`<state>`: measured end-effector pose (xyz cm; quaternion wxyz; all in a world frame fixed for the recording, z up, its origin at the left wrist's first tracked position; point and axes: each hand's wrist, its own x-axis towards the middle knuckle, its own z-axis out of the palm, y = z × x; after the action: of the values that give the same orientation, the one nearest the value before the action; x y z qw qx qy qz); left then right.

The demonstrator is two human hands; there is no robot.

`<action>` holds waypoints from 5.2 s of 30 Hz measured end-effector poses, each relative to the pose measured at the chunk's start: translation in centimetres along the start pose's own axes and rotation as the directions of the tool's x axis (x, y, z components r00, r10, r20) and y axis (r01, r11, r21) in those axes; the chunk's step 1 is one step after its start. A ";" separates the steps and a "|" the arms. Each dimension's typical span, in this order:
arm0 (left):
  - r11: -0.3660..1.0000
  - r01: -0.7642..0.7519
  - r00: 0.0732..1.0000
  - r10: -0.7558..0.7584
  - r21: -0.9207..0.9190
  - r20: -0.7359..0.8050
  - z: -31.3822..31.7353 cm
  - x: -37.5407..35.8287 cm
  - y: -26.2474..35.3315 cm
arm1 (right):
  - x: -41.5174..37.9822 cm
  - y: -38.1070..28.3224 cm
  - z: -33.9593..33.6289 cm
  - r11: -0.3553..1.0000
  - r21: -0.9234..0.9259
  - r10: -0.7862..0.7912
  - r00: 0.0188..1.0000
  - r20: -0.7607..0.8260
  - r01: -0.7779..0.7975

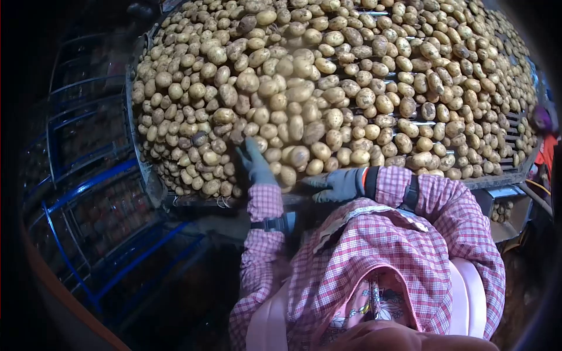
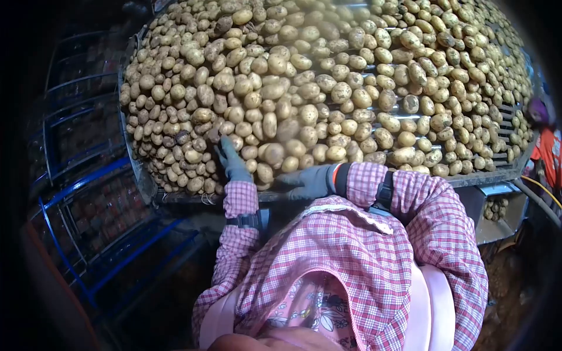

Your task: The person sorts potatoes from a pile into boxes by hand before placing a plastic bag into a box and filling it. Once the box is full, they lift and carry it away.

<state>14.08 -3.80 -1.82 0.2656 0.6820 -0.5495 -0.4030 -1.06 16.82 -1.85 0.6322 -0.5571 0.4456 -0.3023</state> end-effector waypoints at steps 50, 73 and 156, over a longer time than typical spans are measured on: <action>0.615 -0.762 0.564 0.478 0.201 0.674 16.4 -3.0 12.6 | -19.6 3.6 -12.7 0.809 0.531 0.362 0.498 -0.788 0.251; 0.909 -0.402 0.476 0.311 -0.111 0.822 24.4 -4.4 11.8 | -17.8 4.2 -17.4 0.990 0.042 0.071 0.213 -0.975 -0.138; 0.598 -0.752 0.296 0.682 -0.277 0.669 25.5 -14.9 15.6 | -22.8 5.7 -21.8 0.677 -0.064 0.133 0.207 -0.969 -0.733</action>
<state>-16.82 8.62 0.95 0.1476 0.1572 -0.8680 -0.4474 -30.88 28.45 -1.82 0.1522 -0.2765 0.9228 -0.2208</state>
